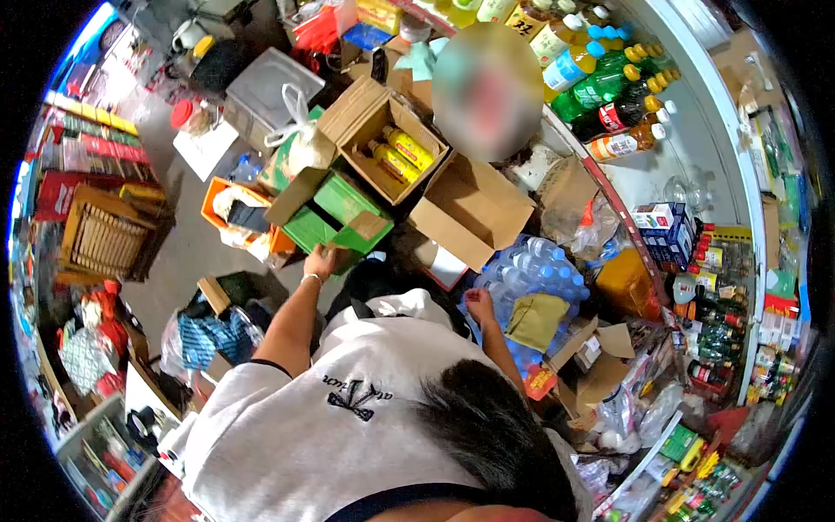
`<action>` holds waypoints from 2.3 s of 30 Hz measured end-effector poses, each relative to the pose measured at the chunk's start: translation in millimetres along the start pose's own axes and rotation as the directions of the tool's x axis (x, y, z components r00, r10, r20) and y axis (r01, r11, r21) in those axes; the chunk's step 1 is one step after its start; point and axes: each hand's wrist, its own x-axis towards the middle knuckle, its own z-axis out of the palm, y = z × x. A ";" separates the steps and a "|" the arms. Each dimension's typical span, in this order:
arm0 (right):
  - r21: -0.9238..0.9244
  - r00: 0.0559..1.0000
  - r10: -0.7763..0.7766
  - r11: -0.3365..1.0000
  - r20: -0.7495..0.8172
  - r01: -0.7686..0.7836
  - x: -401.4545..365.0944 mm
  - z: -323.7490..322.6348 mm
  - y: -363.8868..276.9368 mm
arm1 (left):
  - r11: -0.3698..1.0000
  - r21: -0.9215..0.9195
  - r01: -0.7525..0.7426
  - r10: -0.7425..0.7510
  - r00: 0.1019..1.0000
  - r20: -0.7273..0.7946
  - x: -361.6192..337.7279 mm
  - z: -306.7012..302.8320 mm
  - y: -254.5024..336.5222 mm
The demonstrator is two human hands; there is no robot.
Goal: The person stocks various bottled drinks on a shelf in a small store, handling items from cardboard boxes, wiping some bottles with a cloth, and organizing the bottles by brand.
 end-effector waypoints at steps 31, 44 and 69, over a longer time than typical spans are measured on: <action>-0.418 0.435 -0.087 0.165 0.896 0.893 57.0 135.0 -220.0 | 0.972 0.168 -0.162 0.166 0.986 -0.007 -64.3 38.9 23.4; -0.371 0.256 -0.481 -0.161 0.839 0.914 76.4 153.2 -214.7 | 0.777 0.509 -0.370 0.291 0.928 0.230 15.6 31.8 24.5; -0.483 0.664 -0.038 0.654 0.747 0.582 89.9 245.3 -234.7 | 0.970 -0.029 0.241 -0.242 0.970 -0.036 -54.6 26.8 -11.5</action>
